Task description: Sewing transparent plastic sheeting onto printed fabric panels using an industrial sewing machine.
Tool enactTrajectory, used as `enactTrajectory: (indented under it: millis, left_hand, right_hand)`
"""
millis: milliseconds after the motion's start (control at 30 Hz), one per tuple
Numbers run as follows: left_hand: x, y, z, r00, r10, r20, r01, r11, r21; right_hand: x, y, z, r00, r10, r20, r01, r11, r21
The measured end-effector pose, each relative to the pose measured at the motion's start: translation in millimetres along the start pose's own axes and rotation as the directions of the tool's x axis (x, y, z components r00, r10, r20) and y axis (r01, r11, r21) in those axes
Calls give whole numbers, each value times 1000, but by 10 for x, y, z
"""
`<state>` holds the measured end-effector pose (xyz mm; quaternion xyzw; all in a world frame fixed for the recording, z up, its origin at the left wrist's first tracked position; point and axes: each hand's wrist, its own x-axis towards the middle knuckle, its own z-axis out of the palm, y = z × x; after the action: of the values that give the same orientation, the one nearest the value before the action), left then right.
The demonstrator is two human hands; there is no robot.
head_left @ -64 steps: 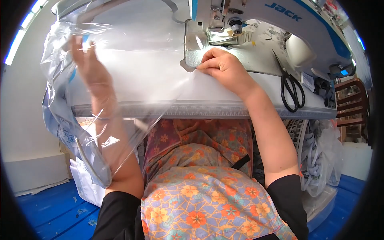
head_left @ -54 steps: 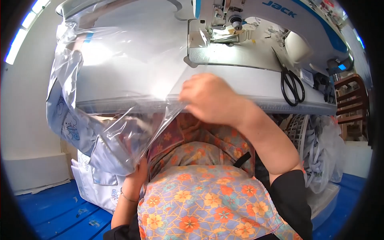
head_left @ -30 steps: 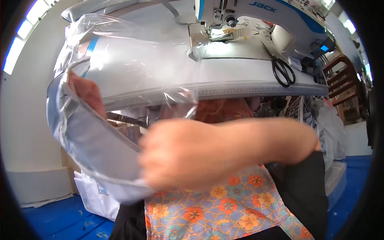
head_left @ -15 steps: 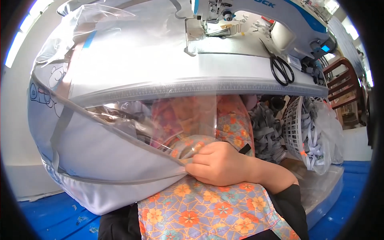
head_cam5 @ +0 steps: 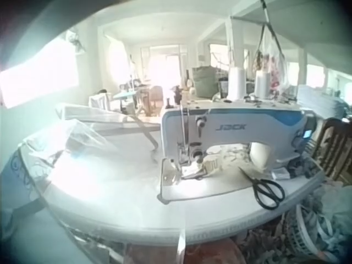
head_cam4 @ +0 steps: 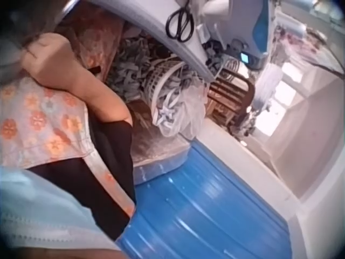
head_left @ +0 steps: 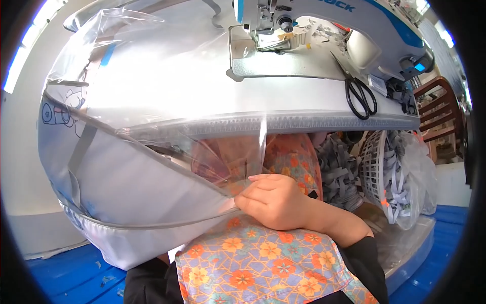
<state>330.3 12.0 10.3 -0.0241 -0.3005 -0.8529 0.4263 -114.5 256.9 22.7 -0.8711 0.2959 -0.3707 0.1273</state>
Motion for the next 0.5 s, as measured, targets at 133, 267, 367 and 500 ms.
enactTrajectory:
  millis: [133, 267, 367, 500]
  left_hand:
    - [231, -32, -408, 998, -51, 29, 54, 995, -79]
    - [444, -152, -768, 994, -93, 59, 102, 981, -167]
    - [566, -225, -976, 990, -118, 83, 134, 965, -227]
    - [640, -235, -1143, 984, -139, 111, 166, 942, -291]
  right_hand:
    - [4, 233, -18, 999, 25, -26, -26, 999, -40]
    - [49, 489, -16, 995, 58, -86, -61, 998, -27]
    - [105, 666, 5, 988, 68, -136, -72, 997, -30]
    - [185, 918, 78, 970, 30, -239, -46, 997, -65]
